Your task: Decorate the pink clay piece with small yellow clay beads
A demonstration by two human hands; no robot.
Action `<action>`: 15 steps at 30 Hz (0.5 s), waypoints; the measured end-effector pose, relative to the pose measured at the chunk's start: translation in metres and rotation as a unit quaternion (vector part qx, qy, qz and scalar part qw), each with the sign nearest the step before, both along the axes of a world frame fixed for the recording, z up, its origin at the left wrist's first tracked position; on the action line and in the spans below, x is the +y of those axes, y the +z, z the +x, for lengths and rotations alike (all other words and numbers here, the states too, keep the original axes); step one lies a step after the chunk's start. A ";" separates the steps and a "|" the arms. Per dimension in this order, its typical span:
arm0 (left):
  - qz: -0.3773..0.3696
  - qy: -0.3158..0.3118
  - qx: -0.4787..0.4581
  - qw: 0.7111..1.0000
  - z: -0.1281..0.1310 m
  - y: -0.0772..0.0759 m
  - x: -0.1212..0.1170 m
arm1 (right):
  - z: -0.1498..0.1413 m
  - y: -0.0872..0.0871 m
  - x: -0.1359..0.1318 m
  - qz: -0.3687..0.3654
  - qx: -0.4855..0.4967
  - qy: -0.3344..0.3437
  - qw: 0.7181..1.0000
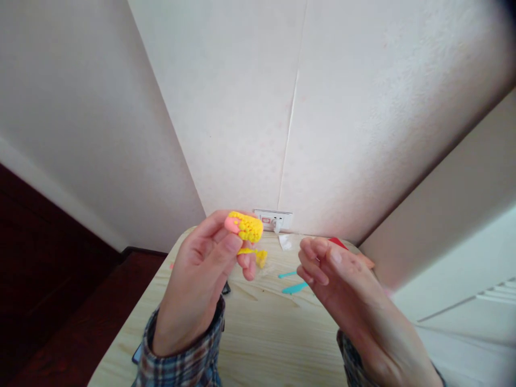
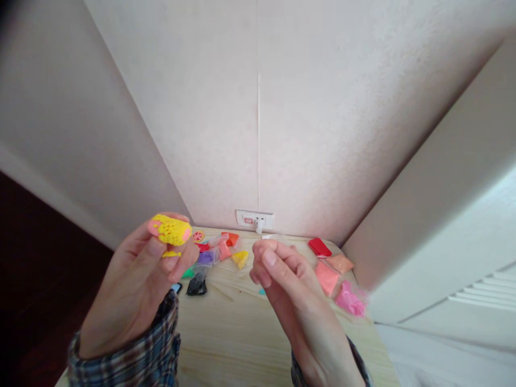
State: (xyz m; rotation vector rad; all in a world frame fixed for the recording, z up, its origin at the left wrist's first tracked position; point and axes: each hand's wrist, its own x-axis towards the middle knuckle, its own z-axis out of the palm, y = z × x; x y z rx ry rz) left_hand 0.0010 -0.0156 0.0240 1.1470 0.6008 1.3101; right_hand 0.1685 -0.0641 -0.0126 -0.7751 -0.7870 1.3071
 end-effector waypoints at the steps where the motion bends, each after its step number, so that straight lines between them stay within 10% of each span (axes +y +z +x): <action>1: -0.006 -0.005 0.004 1.000 0.001 -0.002 0.003 | 0.001 -0.001 0.003 -0.005 0.005 -0.004 1.000; 15: -0.168 -0.272 -0.030 0.947 0.000 -0.036 0.049 | 0.041 -0.043 0.020 0.033 -0.160 -0.012 0.986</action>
